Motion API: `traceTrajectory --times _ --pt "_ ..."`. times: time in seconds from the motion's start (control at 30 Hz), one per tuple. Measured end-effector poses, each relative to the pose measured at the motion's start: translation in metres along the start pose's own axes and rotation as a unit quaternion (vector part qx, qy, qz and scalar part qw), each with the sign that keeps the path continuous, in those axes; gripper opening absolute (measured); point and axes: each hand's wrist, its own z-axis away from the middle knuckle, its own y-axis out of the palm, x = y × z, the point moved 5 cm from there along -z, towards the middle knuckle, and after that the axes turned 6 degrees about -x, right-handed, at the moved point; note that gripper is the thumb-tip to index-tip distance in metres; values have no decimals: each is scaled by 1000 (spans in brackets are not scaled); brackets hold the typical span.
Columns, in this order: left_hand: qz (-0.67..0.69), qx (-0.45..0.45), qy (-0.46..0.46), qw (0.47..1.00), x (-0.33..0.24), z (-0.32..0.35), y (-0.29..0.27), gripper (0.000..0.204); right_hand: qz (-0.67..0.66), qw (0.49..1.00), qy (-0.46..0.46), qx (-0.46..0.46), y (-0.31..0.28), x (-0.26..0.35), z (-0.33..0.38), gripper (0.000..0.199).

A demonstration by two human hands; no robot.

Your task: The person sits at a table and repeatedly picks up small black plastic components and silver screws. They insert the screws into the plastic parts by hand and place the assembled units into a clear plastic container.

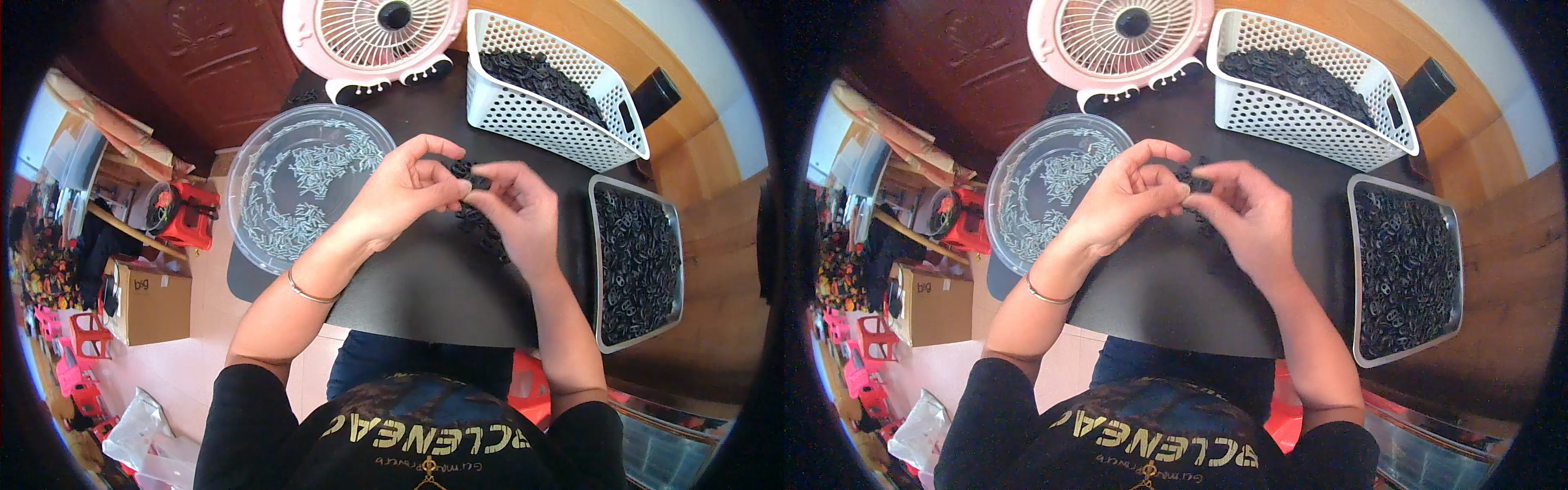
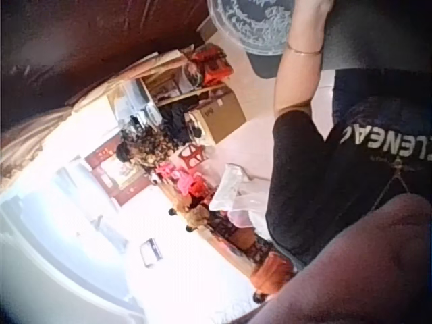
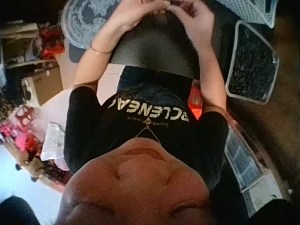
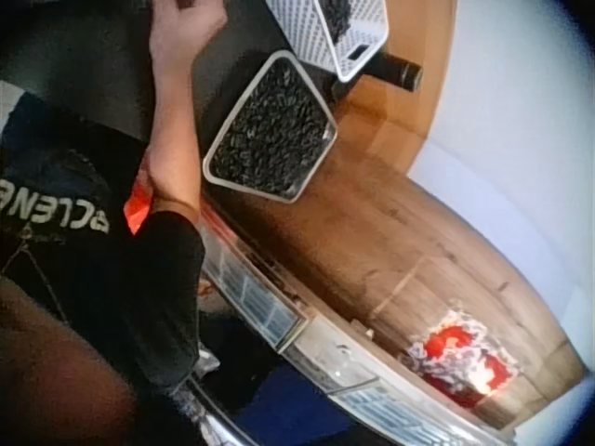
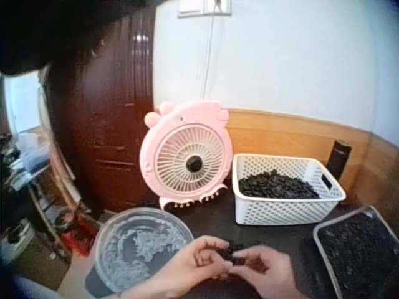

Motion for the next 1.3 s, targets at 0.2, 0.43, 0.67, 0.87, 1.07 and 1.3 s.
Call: traceTrajectory --times 0.2,0.43,0.67,0.87,1.07,1.3 --pt "-92 -54 108 988 -53 12 -20 20 -79 982 -78 -156 -33 33 -83 29" --pt "-539 -46 167 824 -78 47 -58 10 -173 971 -49 -159 -57 23 -99 47" --pt "-714 20 158 682 -48 70 -65 10 -108 992 27 -61 -39 9 -33 23" --pt "-715 41 148 682 -39 68 -60 7 -70 995 58 -34 -45 0 -7 18" --pt "-706 47 132 694 -37 62 -63 5 44 985 67 153 -37 -5 22 13" --pt "-661 88 57 743 -30 49 -76 8 254 924 -45 282 -13 7 43 17"
